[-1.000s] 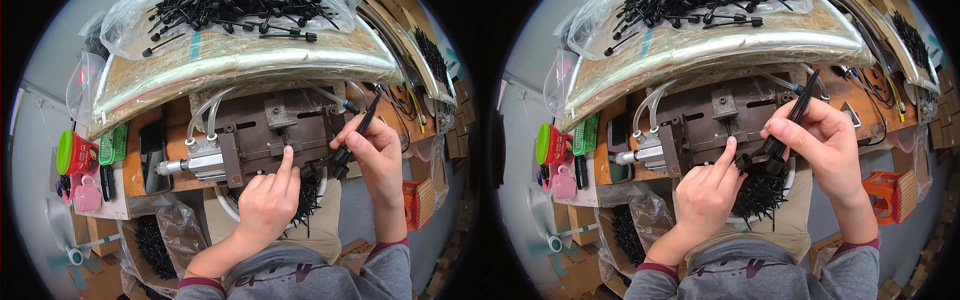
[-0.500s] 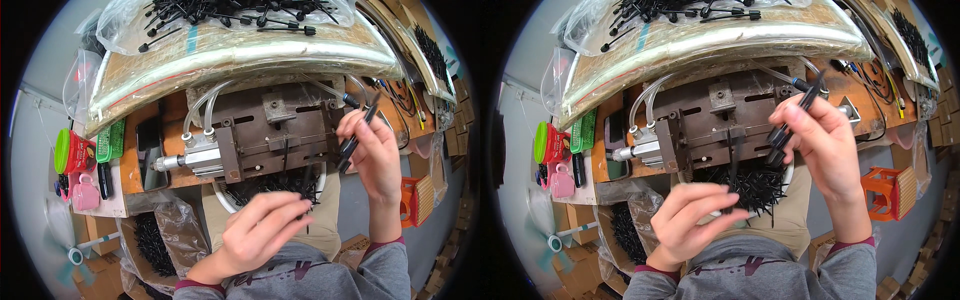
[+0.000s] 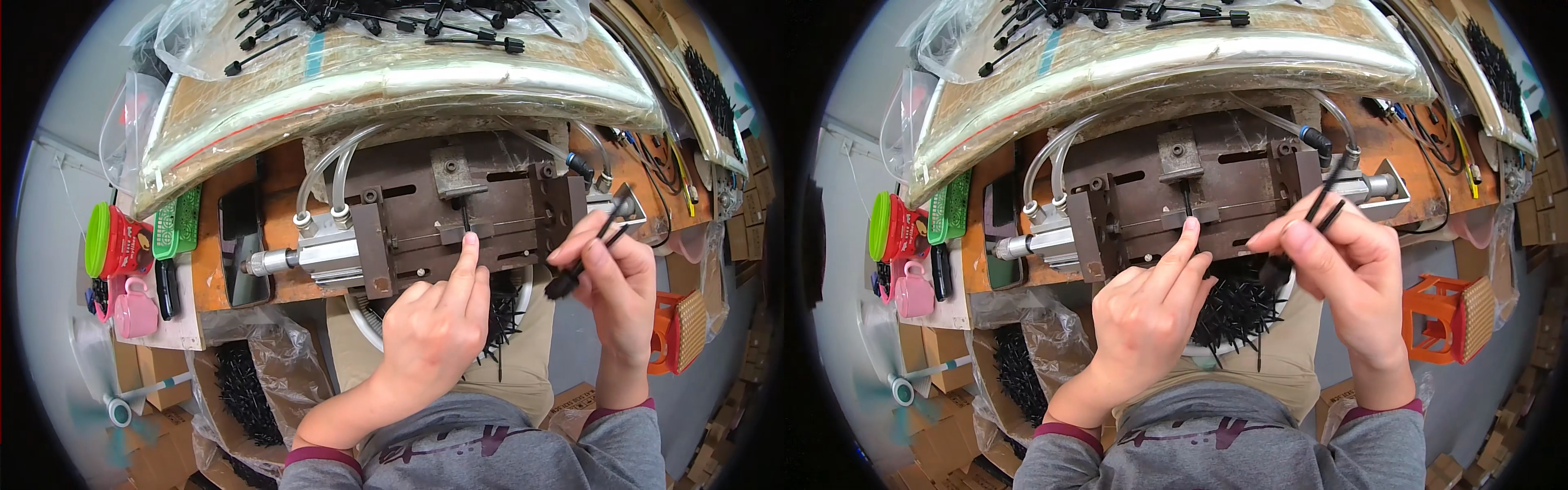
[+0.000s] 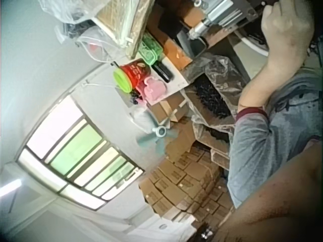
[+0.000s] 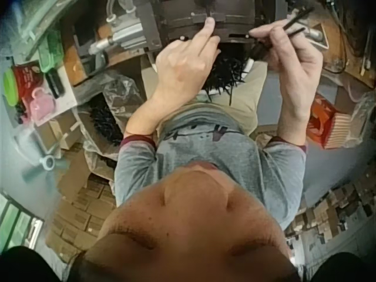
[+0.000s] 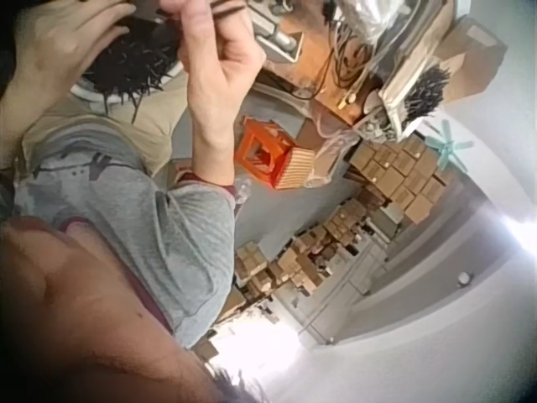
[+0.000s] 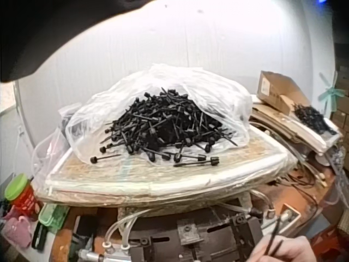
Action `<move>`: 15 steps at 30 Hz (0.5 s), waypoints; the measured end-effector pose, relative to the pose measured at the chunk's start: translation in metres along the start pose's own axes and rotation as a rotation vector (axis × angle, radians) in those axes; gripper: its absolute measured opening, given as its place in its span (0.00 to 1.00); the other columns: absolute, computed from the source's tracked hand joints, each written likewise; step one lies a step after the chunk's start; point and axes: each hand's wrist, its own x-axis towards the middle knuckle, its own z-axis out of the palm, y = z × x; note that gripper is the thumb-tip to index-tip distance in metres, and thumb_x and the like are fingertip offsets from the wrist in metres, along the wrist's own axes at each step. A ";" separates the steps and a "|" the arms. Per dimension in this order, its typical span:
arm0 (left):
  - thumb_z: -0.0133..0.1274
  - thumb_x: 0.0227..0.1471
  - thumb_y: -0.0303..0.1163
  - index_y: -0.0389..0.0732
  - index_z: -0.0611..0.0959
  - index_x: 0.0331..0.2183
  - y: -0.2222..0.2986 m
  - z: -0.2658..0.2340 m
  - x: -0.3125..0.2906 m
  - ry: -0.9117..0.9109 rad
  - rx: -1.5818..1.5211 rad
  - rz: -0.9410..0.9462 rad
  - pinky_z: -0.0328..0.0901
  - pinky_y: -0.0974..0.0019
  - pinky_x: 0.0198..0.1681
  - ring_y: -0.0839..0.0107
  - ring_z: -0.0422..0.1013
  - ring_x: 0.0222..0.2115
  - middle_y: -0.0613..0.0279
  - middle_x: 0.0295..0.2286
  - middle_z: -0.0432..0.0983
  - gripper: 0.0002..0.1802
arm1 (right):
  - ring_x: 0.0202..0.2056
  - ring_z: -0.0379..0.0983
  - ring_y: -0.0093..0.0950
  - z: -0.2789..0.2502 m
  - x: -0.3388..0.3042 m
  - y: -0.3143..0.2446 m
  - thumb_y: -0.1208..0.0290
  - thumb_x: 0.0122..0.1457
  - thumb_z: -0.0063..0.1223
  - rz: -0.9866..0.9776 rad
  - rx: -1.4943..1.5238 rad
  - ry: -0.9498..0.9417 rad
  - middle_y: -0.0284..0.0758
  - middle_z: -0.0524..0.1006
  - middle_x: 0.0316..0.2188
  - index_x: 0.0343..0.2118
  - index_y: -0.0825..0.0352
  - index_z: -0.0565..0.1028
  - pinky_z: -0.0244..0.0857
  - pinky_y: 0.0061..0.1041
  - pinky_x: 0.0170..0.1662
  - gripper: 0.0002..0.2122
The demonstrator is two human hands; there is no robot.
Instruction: Inserting black zip ties into a pneumatic crimping or cutting machine one by one.
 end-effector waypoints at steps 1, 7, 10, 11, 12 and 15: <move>0.69 0.39 0.29 0.37 0.86 0.35 -0.001 -0.002 0.001 0.007 -0.045 -0.003 0.68 0.71 0.26 0.70 0.76 0.24 0.55 0.45 0.81 0.17 | 0.20 0.61 0.10 0.000 -0.001 -0.002 0.72 0.66 0.52 0.047 -0.008 -0.027 0.27 0.76 0.28 0.33 0.74 0.82 0.50 0.13 0.21 0.10; 0.71 0.38 0.22 0.33 0.85 0.40 0.004 -0.017 -0.002 0.190 -0.635 0.082 0.75 0.65 0.33 0.64 0.80 0.31 0.48 0.38 0.82 0.22 | 0.15 0.65 0.10 0.014 -0.002 0.004 0.76 0.61 0.60 0.289 0.066 -0.140 0.27 0.76 0.18 0.33 0.73 0.80 0.54 0.12 0.17 0.04; 0.69 0.39 0.21 0.33 0.85 0.38 0.004 -0.027 -0.004 0.115 -0.654 0.075 0.74 0.65 0.33 0.63 0.79 0.31 0.51 0.38 0.82 0.19 | 0.16 0.67 0.12 0.011 0.000 0.007 0.78 0.62 0.58 0.348 0.101 -0.299 0.29 0.77 0.20 0.34 0.74 0.80 0.56 0.12 0.17 0.04; 0.69 0.39 0.21 0.33 0.85 0.37 0.003 -0.028 -0.005 0.117 -0.634 0.060 0.74 0.64 0.33 0.63 0.79 0.31 0.51 0.39 0.81 0.18 | 0.16 0.68 0.12 0.012 0.001 0.005 0.78 0.62 0.58 0.328 0.093 -0.242 0.30 0.77 0.21 0.34 0.74 0.80 0.57 0.12 0.17 0.04; 0.69 0.39 0.21 0.33 0.85 0.37 0.003 -0.028 -0.004 0.119 -0.614 0.045 0.74 0.64 0.34 0.63 0.78 0.31 0.51 0.40 0.81 0.18 | 0.16 0.69 0.13 0.012 0.002 0.002 0.78 0.62 0.57 0.307 0.085 -0.185 0.31 0.78 0.21 0.35 0.74 0.80 0.58 0.12 0.18 0.04; 0.67 0.38 0.21 0.33 0.85 0.36 0.000 -0.022 -0.006 0.108 -0.333 -0.033 0.74 0.64 0.37 0.62 0.78 0.32 0.51 0.44 0.80 0.17 | 0.20 0.74 0.18 0.003 0.005 0.004 0.81 0.62 0.56 0.202 0.102 -0.100 0.37 0.81 0.27 0.38 0.76 0.78 0.67 0.15 0.22 0.05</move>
